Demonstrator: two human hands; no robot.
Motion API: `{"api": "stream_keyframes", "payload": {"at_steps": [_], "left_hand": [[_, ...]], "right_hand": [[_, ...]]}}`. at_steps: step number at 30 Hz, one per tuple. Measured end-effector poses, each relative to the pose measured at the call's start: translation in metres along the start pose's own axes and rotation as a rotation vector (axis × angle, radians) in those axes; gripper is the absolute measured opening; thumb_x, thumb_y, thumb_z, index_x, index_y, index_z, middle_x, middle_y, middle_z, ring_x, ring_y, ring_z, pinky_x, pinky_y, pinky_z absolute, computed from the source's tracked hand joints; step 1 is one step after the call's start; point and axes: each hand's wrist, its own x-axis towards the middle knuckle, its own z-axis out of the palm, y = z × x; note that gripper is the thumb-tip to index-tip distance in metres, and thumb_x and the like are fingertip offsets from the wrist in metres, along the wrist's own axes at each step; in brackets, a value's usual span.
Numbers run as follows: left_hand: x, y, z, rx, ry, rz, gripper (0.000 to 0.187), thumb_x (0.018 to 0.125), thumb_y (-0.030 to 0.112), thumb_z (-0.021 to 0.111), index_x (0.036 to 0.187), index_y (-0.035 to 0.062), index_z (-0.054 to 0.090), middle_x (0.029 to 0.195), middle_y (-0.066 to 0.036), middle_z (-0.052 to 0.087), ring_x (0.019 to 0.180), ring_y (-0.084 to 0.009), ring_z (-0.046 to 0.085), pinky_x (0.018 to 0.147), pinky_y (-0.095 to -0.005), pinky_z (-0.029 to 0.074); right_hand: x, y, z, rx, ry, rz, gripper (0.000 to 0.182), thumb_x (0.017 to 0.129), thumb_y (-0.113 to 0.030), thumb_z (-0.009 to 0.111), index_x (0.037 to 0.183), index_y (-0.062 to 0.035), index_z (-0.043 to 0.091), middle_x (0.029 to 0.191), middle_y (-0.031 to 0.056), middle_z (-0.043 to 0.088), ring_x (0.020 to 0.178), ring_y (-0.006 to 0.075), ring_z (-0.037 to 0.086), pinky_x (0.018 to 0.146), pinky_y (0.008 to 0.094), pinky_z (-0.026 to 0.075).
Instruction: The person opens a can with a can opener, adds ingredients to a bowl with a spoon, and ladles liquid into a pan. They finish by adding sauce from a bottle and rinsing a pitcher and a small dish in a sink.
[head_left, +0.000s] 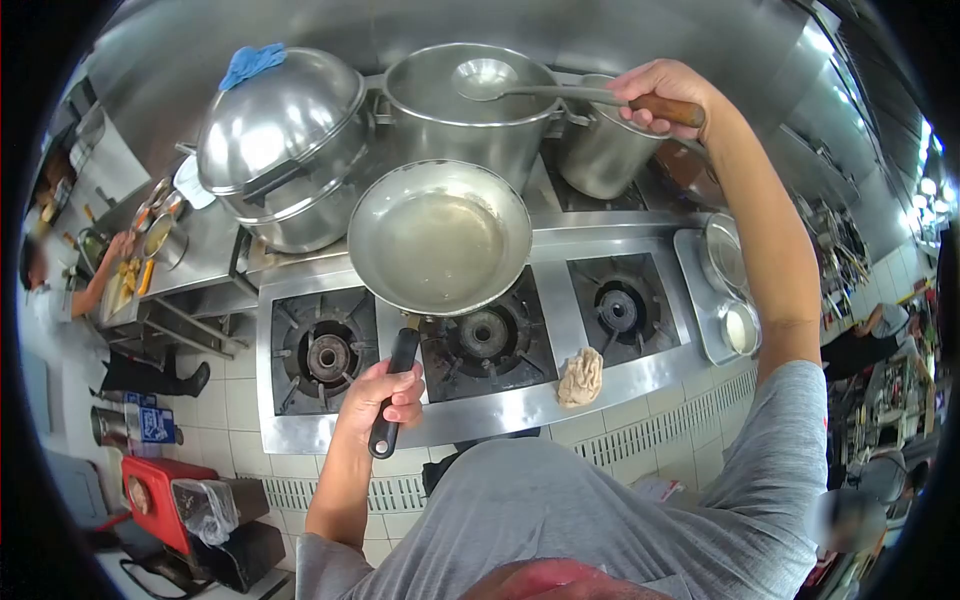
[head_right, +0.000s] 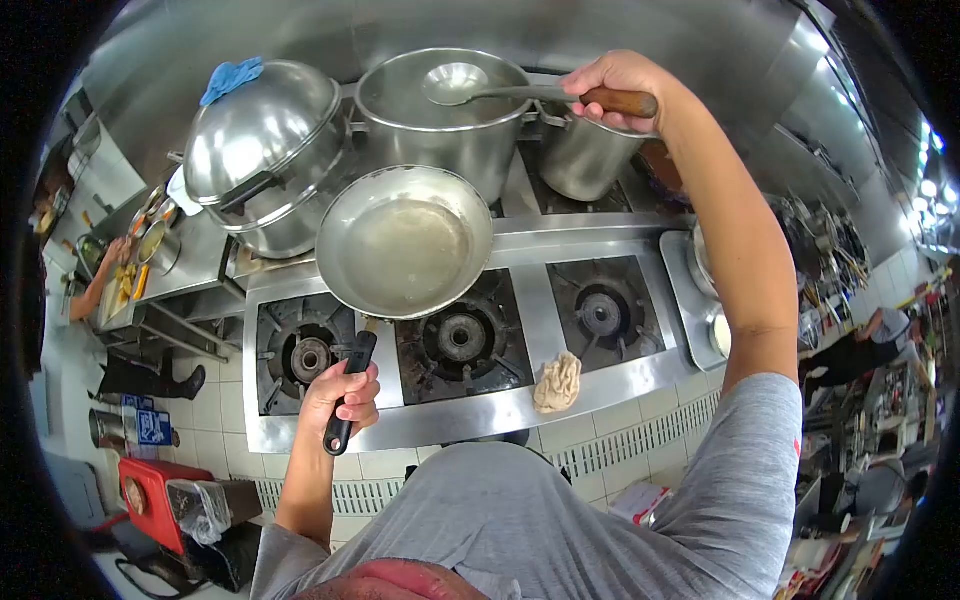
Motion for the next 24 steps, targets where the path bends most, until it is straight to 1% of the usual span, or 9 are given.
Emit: {"api": "stream_keyframes", "payload": {"at_steps": [5,7,8,9,11,14,15,20,24], "left_hand": [[0.019,-0.013,0.01,0.069,-0.013,-0.025,0.017,0.088,0.012,0.07,0.098,0.0058,0.056,0.064,0.002,0.048,0.044,-0.0051,0.041,0.042,-0.0223,0.028],[0.028,-0.026,0.022,0.068,0.012,-0.008,0.014,0.091,0.008,0.065,0.1,0.0009,0.058,0.062,0.003,0.048,0.04,-0.0042,0.041,0.037,-0.0208,0.029],[0.034,-0.033,0.024,0.067,0.006,-0.022,0.014,0.091,0.008,0.065,0.101,0.0008,0.058,0.062,0.003,0.048,0.04,-0.0042,0.04,0.037,-0.0207,0.029],[0.042,-0.039,0.026,0.065,-0.002,-0.026,0.014,0.092,0.008,0.065,0.101,0.0007,0.058,0.062,0.003,0.048,0.039,-0.0042,0.04,0.037,-0.0205,0.029],[0.056,-0.052,0.03,0.094,-0.07,-0.088,0.013,0.092,0.011,0.065,0.1,0.0047,0.056,0.062,0.004,0.046,0.043,-0.0045,0.04,0.042,-0.0226,0.029],[0.076,-0.079,0.044,0.088,-0.141,-0.133,0.011,0.093,0.011,0.064,0.098,0.006,0.056,0.062,0.006,0.046,0.044,-0.0026,0.041,0.042,-0.0223,0.03],[0.086,-0.092,0.045,0.081,-0.167,-0.145,0.011,0.093,0.012,0.064,0.098,0.0064,0.055,0.063,0.006,0.046,0.044,-0.0021,0.041,0.042,-0.0223,0.03],[0.131,-0.162,0.061,0.104,-0.173,-0.167,0.012,0.094,0.012,0.064,0.099,0.0075,0.054,0.064,0.007,0.046,0.045,-0.0013,0.042,0.042,-0.0214,0.029],[0.167,-0.22,0.069,0.095,-0.187,-0.185,0.012,0.094,0.011,0.063,0.098,0.0071,0.052,0.065,0.005,0.047,0.047,-0.0007,0.042,0.042,-0.0189,0.03]], "right_hand": [[-0.079,0.013,-0.033,-0.04,0.037,-0.094,0.042,0.091,-0.005,0.061,0.131,0.0061,0.052,0.08,0.0129,0.064,0.049,0.0081,0.056,0.033,0.0189,0.038],[-0.111,0.028,-0.054,-0.049,0.052,-0.117,0.043,0.092,-0.006,0.062,0.133,0.0055,0.053,0.08,0.0106,0.064,0.049,0.0064,0.057,0.033,0.0181,0.039],[-0.128,0.027,-0.065,0.163,-0.266,-0.011,0.027,0.088,-0.005,0.06,0.111,0.0084,0.068,0.083,0.0166,0.072,0.07,0.021,0.072,0.044,0.031,0.051],[-0.147,0.035,-0.067,0.211,-0.239,0.001,0.038,0.091,-0.005,0.061,0.122,0.0165,0.056,0.084,0.0173,0.069,0.064,0.0176,0.068,0.038,0.0232,0.047],[-0.177,0.052,-0.075,0.234,-0.253,0.024,0.04,0.09,-0.006,0.062,0.125,0.0126,0.058,0.086,0.0184,0.07,0.058,0.0183,0.067,0.041,0.0255,0.051],[-0.215,0.097,-0.099,0.19,-0.066,0.027,0.045,0.088,-0.004,0.066,0.131,0.0074,0.057,0.09,0.0211,0.071,0.057,0.019,0.067,0.039,0.0246,0.052],[-0.23,0.114,-0.087,0.0,0.017,-0.103,0.041,0.092,-0.006,0.062,0.131,0.0047,0.058,0.078,0.0113,0.065,0.048,0.0069,0.057,0.033,0.0179,0.04],[-0.273,0.198,-0.085,0.116,0.14,0.063,0.04,0.085,-0.003,0.068,0.125,0.0039,0.064,0.073,0.0133,0.067,0.047,0.009,0.057,0.034,0.0202,0.035],[-0.295,0.285,-0.086,0.13,0.171,0.116,0.045,0.08,0.003,0.068,0.125,0.0024,0.064,0.072,0.0097,0.067,0.048,0.01,0.057,0.041,0.022,0.041]]}}
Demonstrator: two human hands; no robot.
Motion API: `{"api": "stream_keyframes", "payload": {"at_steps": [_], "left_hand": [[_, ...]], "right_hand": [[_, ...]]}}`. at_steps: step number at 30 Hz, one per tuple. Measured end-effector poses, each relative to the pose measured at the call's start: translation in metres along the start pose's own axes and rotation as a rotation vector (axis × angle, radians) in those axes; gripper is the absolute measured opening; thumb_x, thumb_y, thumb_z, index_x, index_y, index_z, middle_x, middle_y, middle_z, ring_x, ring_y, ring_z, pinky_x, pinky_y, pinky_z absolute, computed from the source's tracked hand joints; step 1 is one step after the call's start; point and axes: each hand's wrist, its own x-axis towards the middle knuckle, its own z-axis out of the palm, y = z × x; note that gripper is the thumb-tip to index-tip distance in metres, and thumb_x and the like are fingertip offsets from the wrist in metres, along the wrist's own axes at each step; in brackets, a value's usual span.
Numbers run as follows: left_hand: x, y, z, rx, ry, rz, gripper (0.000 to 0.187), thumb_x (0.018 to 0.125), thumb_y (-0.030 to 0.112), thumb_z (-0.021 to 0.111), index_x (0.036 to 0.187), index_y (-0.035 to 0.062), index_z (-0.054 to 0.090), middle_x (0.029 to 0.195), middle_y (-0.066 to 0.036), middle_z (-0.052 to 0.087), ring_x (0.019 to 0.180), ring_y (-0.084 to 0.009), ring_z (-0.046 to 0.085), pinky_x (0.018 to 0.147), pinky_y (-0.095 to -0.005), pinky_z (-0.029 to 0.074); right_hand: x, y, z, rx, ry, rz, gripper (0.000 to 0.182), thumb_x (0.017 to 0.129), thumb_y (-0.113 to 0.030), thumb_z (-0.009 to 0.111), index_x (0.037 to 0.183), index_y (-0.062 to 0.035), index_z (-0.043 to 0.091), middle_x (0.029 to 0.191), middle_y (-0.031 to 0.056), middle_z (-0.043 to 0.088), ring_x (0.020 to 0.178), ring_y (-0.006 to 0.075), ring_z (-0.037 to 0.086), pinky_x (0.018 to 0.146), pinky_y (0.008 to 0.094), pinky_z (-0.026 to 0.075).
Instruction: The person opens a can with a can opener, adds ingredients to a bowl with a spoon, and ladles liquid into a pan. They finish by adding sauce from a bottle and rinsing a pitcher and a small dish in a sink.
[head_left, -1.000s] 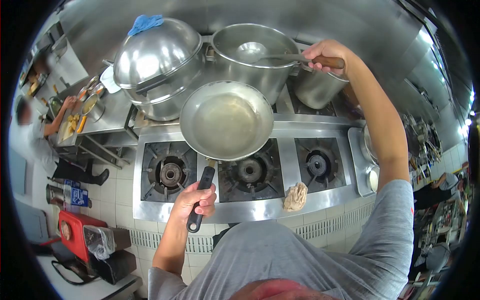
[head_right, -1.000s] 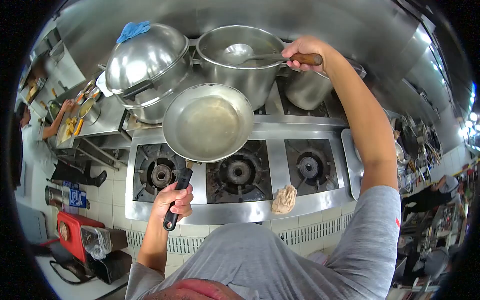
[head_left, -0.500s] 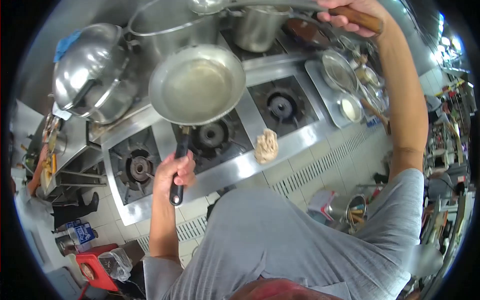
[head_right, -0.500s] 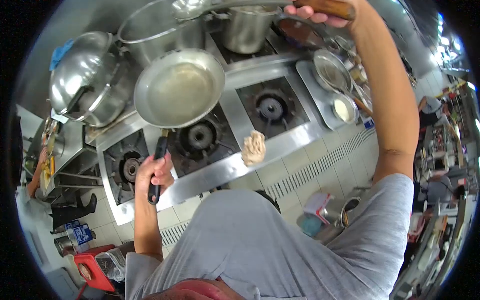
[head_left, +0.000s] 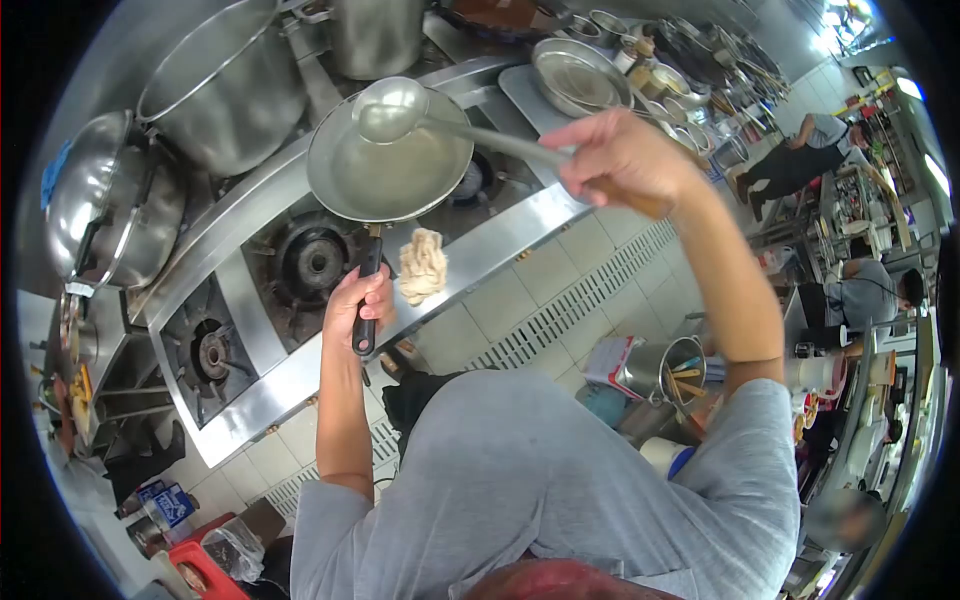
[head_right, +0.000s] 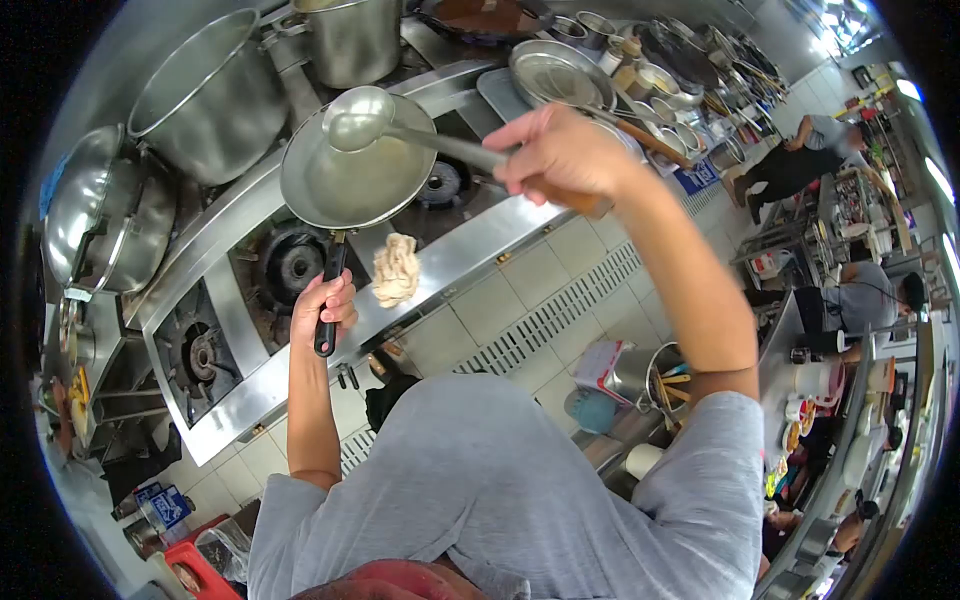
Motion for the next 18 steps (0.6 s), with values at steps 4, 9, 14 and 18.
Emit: {"api": "stream_keyframes", "payload": {"at_steps": [4,9,14,18], "left_hand": [[0.046,-0.046,-0.004,-0.062,-0.015,0.005,0.013,0.094,0.007,0.062,0.098,0.0052,0.05,0.067,0.004,0.046,0.048,-0.0011,0.041,0.042,-0.0161,0.034],[0.089,-0.083,-0.007,-0.051,-0.057,0.002,0.013,0.094,0.006,0.063,0.098,0.0054,0.051,0.069,0.003,0.046,0.049,-0.0015,0.04,0.043,-0.0161,0.035],[0.122,-0.108,-0.017,-0.045,-0.045,-0.009,0.012,0.093,0.007,0.064,0.095,0.0054,0.053,0.068,0.003,0.048,0.049,-0.0018,0.042,0.043,-0.0176,0.034],[0.144,-0.12,-0.025,-0.045,-0.059,-0.025,0.015,0.094,0.009,0.064,0.088,0.0073,0.05,0.068,0.004,0.049,0.049,-0.0018,0.043,0.043,-0.0183,0.034]], "right_hand": [[-0.015,0.089,-0.004,-0.3,0.097,-0.056,0.047,0.082,-0.001,0.068,0.129,0.0024,0.062,0.074,0.0101,0.068,0.054,0.0116,0.061,0.051,0.0265,0.047],[-0.044,0.162,0.006,-0.682,0.309,-0.276,0.052,0.079,-0.005,0.069,0.13,0.0023,0.06,0.09,0.0241,0.071,0.072,0.0346,0.07,0.072,0.0417,0.055],[-0.045,0.226,-0.007,-0.728,0.418,-0.389,0.055,0.08,-0.004,0.067,0.133,0.0013,0.056,0.099,0.0287,0.068,0.081,0.0434,0.067,0.077,0.0459,0.054],[-0.051,0.24,-0.012,-0.663,0.459,-0.306,0.056,0.08,-0.004,0.068,0.134,0.0003,0.055,0.094,0.028,0.067,0.077,0.043,0.067,0.074,0.0457,0.053]]}}
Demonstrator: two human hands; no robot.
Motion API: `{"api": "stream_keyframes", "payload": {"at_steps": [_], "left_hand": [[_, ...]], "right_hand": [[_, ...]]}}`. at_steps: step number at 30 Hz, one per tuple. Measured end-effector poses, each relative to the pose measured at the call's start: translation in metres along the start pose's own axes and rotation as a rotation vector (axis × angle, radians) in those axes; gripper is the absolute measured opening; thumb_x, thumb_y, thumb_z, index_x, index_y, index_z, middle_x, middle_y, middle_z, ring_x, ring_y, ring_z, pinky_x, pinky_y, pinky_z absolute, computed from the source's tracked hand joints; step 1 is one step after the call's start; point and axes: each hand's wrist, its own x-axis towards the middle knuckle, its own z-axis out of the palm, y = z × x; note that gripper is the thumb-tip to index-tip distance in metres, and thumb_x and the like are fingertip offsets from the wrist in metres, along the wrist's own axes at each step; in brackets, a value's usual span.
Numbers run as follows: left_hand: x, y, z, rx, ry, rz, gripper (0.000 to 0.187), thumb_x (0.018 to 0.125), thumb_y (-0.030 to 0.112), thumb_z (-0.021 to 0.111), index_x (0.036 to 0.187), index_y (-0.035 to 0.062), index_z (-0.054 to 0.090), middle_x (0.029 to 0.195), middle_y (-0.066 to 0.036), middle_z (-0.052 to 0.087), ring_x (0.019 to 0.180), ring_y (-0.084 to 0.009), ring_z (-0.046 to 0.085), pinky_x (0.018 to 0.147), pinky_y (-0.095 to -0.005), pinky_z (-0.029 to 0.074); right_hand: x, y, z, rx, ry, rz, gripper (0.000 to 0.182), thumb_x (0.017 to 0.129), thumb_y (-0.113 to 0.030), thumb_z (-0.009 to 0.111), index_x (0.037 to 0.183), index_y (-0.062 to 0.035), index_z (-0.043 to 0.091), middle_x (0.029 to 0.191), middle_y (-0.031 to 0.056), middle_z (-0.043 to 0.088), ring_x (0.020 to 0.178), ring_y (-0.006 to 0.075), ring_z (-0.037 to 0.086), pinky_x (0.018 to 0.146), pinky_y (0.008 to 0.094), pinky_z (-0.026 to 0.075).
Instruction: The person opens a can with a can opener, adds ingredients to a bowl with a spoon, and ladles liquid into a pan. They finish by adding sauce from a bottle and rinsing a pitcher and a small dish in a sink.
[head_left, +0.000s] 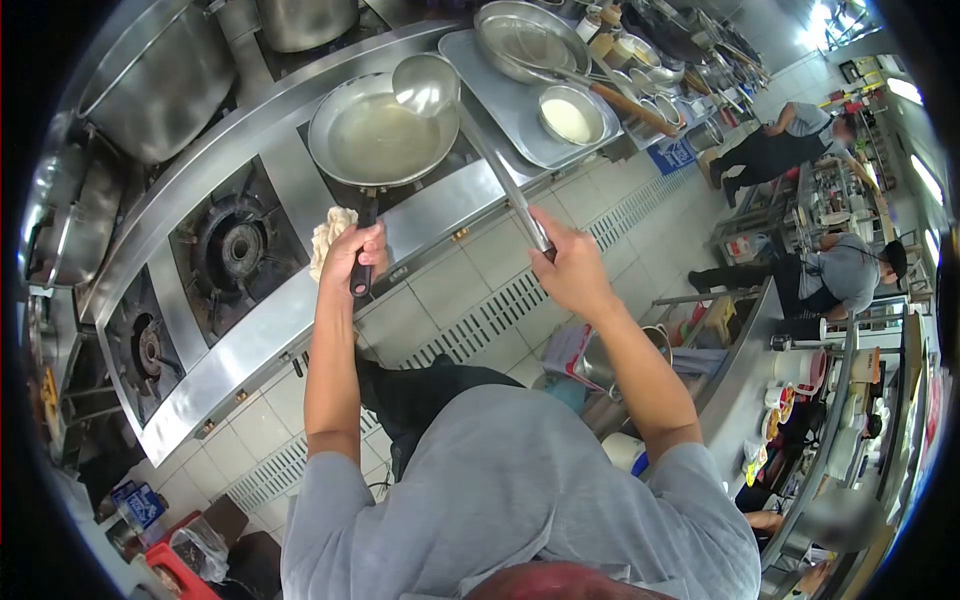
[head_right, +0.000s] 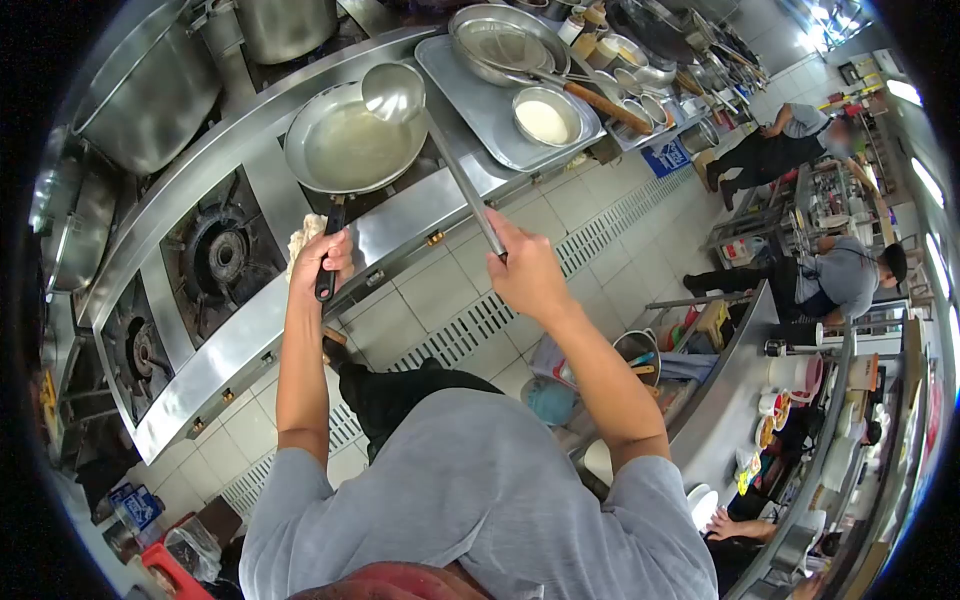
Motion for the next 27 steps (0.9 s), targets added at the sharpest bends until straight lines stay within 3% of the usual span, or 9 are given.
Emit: {"api": "stream_keyframes", "payload": {"at_steps": [7,11,14,17,18,20,22,25,27], "left_hand": [[0.026,-0.008,-0.016,-0.08,-0.004,-0.029,0.023,0.095,0.009,0.064,0.079,0.0097,0.048,0.066,0.004,0.05,0.05,-0.0033,0.047,0.045,-0.0199,0.038],[0.034,-0.008,-0.012,-0.091,-0.009,-0.013,0.021,0.094,0.008,0.066,0.082,0.0094,0.049,0.066,0.005,0.051,0.051,-0.0032,0.049,0.047,-0.0195,0.041],[0.039,-0.011,-0.032,-0.064,-0.055,-0.029,0.022,0.1,0.026,0.062,0.098,0.0045,0.059,0.076,-0.001,0.06,0.057,-0.0074,0.056,0.049,-0.0211,0.044],[0.018,-0.014,-0.001,0.08,0.099,0.035,0.052,0.103,0.048,0.049,0.121,0.0008,0.06,0.095,-0.008,0.069,0.07,-0.014,0.065,0.056,-0.0259,0.051],[0.009,-0.022,-0.017,0.032,0.015,0.013,0.071,0.102,0.06,0.037,0.134,-0.0004,0.055,0.113,-0.011,0.07,0.085,-0.0192,0.068,0.064,-0.0301,0.054],[-0.014,-0.058,-0.046,-0.114,-0.049,-0.048,0.063,0.103,0.055,0.04,0.132,0.001,0.056,0.109,-0.01,0.07,0.088,-0.0198,0.068,0.071,-0.0315,0.055],[-0.029,-0.111,-0.098,-0.037,0.099,-0.182,0.048,0.102,0.042,0.05,0.126,0.0019,0.058,0.111,-0.01,0.069,0.091,-0.0222,0.068,0.074,-0.0336,0.054],[-0.009,-0.14,-0.121,0.193,0.447,-0.205,0.038,0.097,0.032,0.063,0.122,0.0037,0.059,0.111,-0.008,0.067,0.091,-0.0208,0.067,0.077,-0.0348,0.053],[0.035,-0.153,-0.175,0.043,0.484,-0.158,0.027,0.095,0.022,0.066,0.115,0.0056,0.06,0.111,-0.008,0.066,0.092,-0.0198,0.066,0.076,-0.0349,0.053]], "right_hand": [[-0.01,0.023,0.014,0.085,0.079,-0.025,0.054,0.08,-0.004,0.069,0.133,-0.0014,0.058,0.088,0.025,0.068,0.074,0.041,0.067,0.069,0.0424,0.053],[-0.014,0.024,0.018,0.131,0.047,0.035,0.052,0.082,-0.005,0.07,0.132,-0.0012,0.058,0.094,0.0248,0.068,0.077,0.0387,0.068,0.07,0.041,0.053],[-0.011,0.023,0.022,0.13,0.051,0.012,0.052,0.082,-0.005,0.071,0.133,-0.0011,0.058,0.099,0.0249,0.069,0.081,0.0372,0.069,0.071,0.0402,0.054],[-0.011,0.026,0.028,0.177,0.021,0.058,0.053,0.082,-0.004,0.071,0.133,-0.0008,0.058,0.1,0.0248,0.069,0.082,0.0361,0.07,0.072,0.0397,0.054],[-0.01,0.027,0.03,0.184,0.033,0.037,0.054,0.082,-0.004,0.07,0.134,-0.0007,0.058,0.1,0.0247,0.069,0.081,0.0359,0.07,0.072,0.0396,0.054],[-0.009,0.029,0.033,0.201,0.067,-0.011,0.054,0.082,-0.004,0.07,0.134,0.0,0.057,0.097,0.0236,0.07,0.078,0.033,0.069,0.071,0.0382,0.054],[-0.009,0.032,0.038,0.223,0.114,-0.056,0.053,0.082,-0.003,0.07,0.134,0.0011,0.057,0.093,0.0216,0.07,0.073,0.0278,0.067,0.07,0.0359,0.053],[-0.009,0.026,0.039,0.287,0.071,0.048,0.053,0.083,-0.003,0.07,0.133,0.0025,0.058,0.083,0.0158,0.067,0.065,0.018,0.06,0.066,0.0307,0.051],[-0.005,0.026,0.044,0.304,0.057,0.071,0.051,0.083,-0.002,0.07,0.133,0.0031,0.058,0.08,0.0118,0.064,0.064,0.0129,0.055,0.064,0.0279,0.049]]}}
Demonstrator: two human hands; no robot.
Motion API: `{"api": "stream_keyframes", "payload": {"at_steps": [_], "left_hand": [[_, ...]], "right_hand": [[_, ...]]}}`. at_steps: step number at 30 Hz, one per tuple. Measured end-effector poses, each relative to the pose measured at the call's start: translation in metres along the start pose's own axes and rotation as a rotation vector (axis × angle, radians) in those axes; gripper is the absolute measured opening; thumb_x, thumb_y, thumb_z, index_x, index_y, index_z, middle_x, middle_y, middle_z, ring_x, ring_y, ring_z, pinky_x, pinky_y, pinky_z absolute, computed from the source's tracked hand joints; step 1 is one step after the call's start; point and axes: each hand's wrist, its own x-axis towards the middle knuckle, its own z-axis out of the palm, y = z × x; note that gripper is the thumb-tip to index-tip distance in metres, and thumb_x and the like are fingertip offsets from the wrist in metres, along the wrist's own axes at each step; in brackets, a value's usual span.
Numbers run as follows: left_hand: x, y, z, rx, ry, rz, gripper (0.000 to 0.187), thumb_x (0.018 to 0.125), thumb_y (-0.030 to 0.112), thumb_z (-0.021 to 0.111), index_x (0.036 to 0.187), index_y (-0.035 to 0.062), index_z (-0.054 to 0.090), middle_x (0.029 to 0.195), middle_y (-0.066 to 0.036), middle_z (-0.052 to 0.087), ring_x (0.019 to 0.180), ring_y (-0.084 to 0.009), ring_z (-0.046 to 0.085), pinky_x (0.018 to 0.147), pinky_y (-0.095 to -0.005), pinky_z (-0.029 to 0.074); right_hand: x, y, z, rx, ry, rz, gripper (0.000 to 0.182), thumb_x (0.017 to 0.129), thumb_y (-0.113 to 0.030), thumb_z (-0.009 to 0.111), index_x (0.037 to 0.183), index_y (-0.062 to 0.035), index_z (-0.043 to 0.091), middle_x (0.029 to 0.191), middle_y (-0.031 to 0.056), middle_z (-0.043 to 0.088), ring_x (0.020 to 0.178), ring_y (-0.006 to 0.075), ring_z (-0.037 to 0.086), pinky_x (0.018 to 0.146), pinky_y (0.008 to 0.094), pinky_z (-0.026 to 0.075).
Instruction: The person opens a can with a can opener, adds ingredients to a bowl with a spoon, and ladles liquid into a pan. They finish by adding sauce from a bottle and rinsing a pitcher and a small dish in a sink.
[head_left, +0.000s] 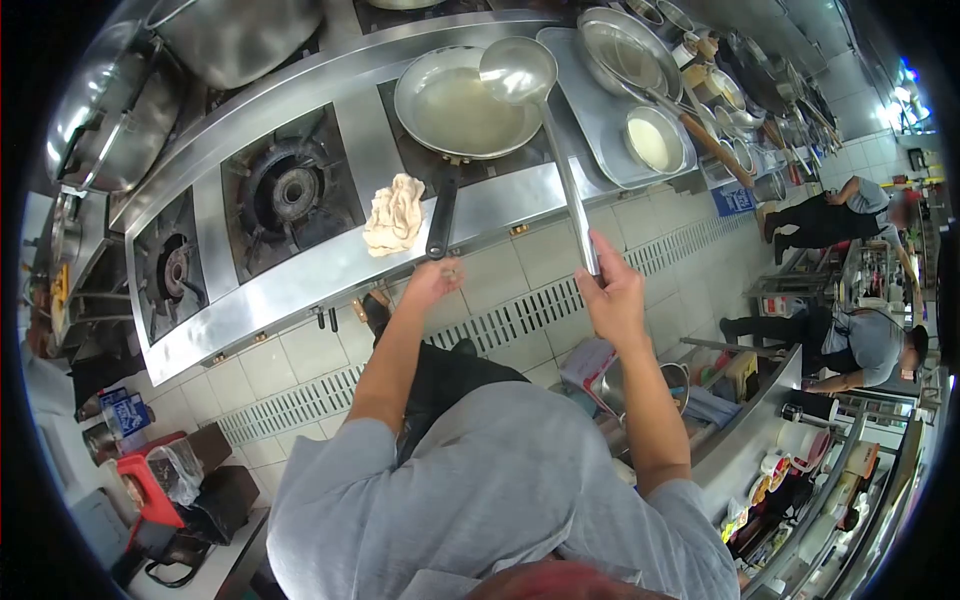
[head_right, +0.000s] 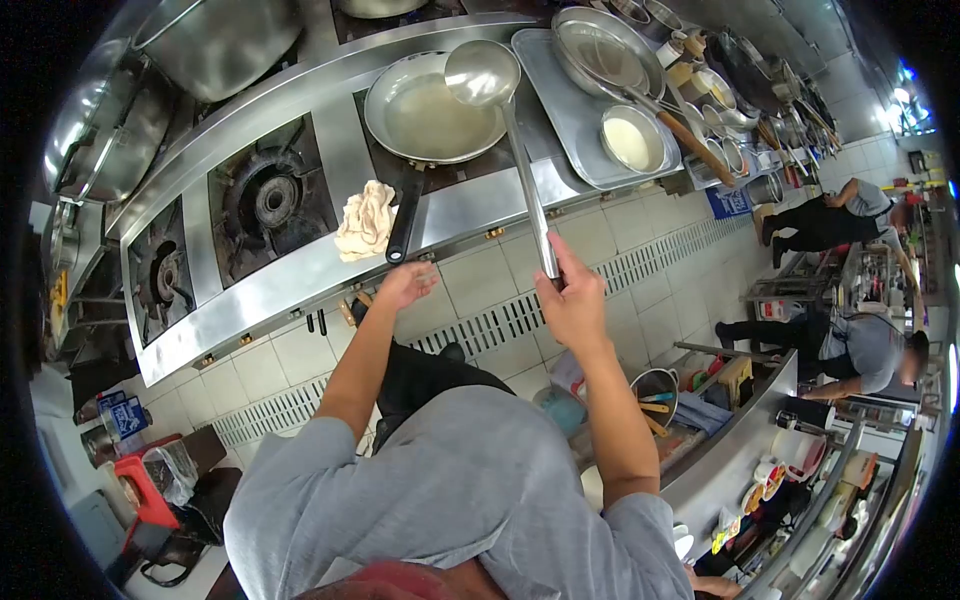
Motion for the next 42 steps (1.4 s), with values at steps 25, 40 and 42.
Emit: {"api": "stream_keyframes", "payload": {"at_steps": [25,40,42], "left_hand": [[-0.18,0.052,0.168,0.245,-0.791,-0.132,0.048,0.101,0.037,0.058,0.133,0.0008,0.052,0.119,-0.011,0.063,0.105,-0.0242,0.064,0.081,-0.0345,0.055],[-0.23,0.131,0.231,0.679,-1.151,-0.591,0.017,0.1,0.013,0.055,0.114,0.0039,0.054,0.088,-0.004,0.056,0.074,-0.0147,0.055,0.067,-0.0312,0.046],[-0.25,0.124,0.223,0.755,-1.104,-0.609,0.014,0.1,0.014,0.055,0.111,0.0049,0.053,0.078,-0.001,0.049,0.063,-0.0111,0.048,0.056,-0.0264,0.041]], "right_hand": [[-0.029,-0.097,0.031,0.468,0.073,0.321,0.051,0.083,-0.005,0.069,0.132,0.0014,0.059,0.095,0.0086,0.072,0.078,0.0088,0.062,0.069,0.0271,0.053],[-0.224,-0.244,0.13,0.038,0.827,0.431,0.043,0.094,-0.028,0.064,0.128,-0.0011,0.061,0.083,0.0108,0.072,0.073,0.0246,0.069,0.069,0.0361,0.055],[-0.282,-0.249,0.162,0.011,1.05,0.615,0.036,0.09,-0.031,0.067,0.111,-0.0016,0.068,0.083,0.0133,0.072,0.074,0.0283,0.07,0.069,0.0391,0.055]]}}
